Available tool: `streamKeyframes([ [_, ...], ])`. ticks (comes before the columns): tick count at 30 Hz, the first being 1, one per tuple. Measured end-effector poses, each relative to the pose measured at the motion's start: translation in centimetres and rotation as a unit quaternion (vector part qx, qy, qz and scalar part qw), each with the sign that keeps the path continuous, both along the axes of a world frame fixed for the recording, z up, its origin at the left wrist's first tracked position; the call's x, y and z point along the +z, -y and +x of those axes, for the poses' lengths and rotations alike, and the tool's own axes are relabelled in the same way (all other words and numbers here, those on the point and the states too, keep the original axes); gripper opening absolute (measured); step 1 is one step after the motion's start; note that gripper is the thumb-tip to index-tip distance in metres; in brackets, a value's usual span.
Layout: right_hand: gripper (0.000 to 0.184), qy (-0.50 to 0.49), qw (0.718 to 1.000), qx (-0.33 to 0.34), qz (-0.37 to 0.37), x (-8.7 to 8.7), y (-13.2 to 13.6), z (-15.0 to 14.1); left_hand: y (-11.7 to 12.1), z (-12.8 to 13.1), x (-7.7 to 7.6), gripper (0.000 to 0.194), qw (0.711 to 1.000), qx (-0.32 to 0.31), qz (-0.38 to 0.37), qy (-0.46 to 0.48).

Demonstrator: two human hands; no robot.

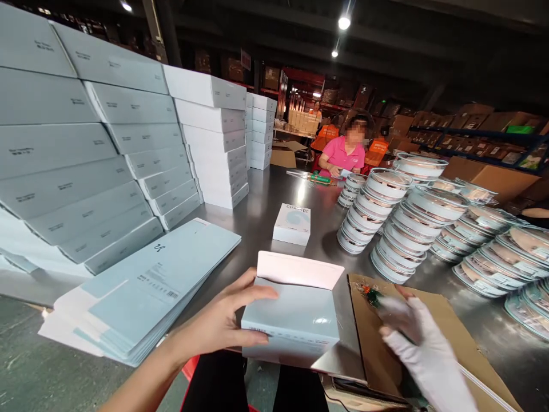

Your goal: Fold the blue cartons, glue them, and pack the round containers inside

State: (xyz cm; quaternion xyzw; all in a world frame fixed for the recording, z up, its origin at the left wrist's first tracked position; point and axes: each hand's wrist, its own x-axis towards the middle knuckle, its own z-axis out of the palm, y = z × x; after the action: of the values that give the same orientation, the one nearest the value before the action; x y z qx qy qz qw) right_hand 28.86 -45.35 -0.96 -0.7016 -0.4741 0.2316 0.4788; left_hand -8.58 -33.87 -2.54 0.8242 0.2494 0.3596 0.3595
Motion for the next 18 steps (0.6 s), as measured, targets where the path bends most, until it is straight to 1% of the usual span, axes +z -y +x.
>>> streamKeyframes([
  [1,0.100,-0.005,0.996,0.079,0.032,0.1,-0.8,-1.7,0.0,0.0,-0.1,0.047,1.000,-0.005,0.009,0.008],
  [2,0.108,-0.006,0.987,0.153,0.053,0.2,-1.5,-3.2,0.1,0.2,-0.2,0.046,1.000,-0.010,0.021,0.016],
  [3,0.109,-0.002,0.974,0.214,0.069,0.1,-2.1,-4.3,0.2,0.3,-0.4,0.044,0.999,-0.012,0.035,0.024],
  [4,0.103,0.007,0.964,0.253,0.079,0.0,-2.5,-5.2,0.2,0.6,-0.8,0.042,0.998,-0.008,0.051,0.044],
  [5,0.094,0.023,0.957,0.273,0.092,-0.1,-2.8,-5.7,0.3,1.0,-1.2,0.041,0.995,-0.002,0.068,0.076],
  [7,0.075,0.070,0.947,0.286,0.127,-0.3,-2.8,-6.0,0.3,1.7,-2.3,0.048,0.982,0.010,0.101,0.159],
  [9,0.066,0.115,0.933,0.300,0.162,-0.3,-2.6,-6.1,0.3,2.2,-3.1,0.061,0.966,0.008,0.131,0.221],
  [10,0.064,0.134,0.924,0.311,0.177,-0.2,-2.5,-6.2,0.2,2.3,-3.3,0.066,0.963,0.003,0.143,0.228],
  [11,0.062,0.152,0.913,0.326,0.192,0.0,-2.5,-6.5,0.2,2.2,-3.2,0.064,0.964,-0.004,0.152,0.220],
  [13,0.057,0.191,0.884,0.360,0.230,0.5,-2.7,-7.3,0.3,1.8,-2.7,0.046,0.969,-0.013,0.174,0.173],
  [15,0.052,0.229,0.855,0.384,0.263,0.9,-3.1,-8.0,0.5,1.2,-1.7,0.027,0.974,-0.015,0.201,0.105],
  [16,0.050,0.243,0.845,0.389,0.273,1.1,-3.3,-8.2,0.6,1.0,-1.2,0.023,0.975,-0.012,0.210,0.076],
  [18,0.050,0.261,0.835,0.394,0.283,1.3,-3.5,-8.4,0.7,0.8,-0.4,0.022,0.976,-0.007,0.212,0.045],
])
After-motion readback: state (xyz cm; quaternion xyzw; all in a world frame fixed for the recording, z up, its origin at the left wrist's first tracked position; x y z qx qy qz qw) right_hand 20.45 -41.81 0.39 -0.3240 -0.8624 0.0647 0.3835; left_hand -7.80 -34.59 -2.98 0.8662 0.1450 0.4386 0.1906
